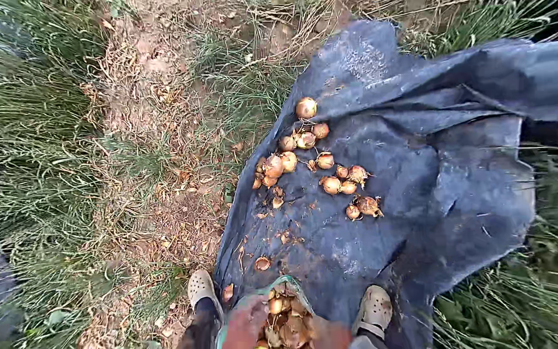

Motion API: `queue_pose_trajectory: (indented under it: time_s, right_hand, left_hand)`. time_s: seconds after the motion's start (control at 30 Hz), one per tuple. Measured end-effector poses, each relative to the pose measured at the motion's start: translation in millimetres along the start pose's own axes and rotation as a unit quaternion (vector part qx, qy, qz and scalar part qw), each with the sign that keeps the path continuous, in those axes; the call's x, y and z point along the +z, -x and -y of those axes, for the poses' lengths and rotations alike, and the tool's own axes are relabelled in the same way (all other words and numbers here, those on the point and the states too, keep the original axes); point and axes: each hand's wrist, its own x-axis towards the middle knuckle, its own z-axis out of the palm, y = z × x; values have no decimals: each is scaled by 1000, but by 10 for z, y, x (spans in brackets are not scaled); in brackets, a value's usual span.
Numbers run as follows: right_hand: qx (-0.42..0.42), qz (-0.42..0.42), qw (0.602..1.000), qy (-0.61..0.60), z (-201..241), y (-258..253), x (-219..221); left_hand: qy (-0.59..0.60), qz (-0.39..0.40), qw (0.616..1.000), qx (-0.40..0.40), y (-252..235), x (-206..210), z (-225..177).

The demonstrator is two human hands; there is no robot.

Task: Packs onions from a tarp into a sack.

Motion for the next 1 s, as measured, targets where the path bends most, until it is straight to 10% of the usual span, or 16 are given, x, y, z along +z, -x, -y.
queue_pose_trajectory:
  time_s: [0.4, 0.63, 0.83, 1.0]
  right_hand:
    - [-4, -381, 917, 117, 1805, -967, -2238]
    - [-77, -415, 873, 246, 2602, -2288, -2951]
    - [-95, -461, 879, -82, 1782, -1871, -2170]
    - [104, -82, 991, -28, 590, -1369, -453]
  left_hand:
    - [-106, 95, 987, -74, -2608, -536, -760]
    - [-8, -74, 994, -82, -3619, -962, -514]
    - [-29, -207, 978, 13, -3754, -1284, -710]
    - [-330, -151, 918, 161, -3813, -1111, -1248]
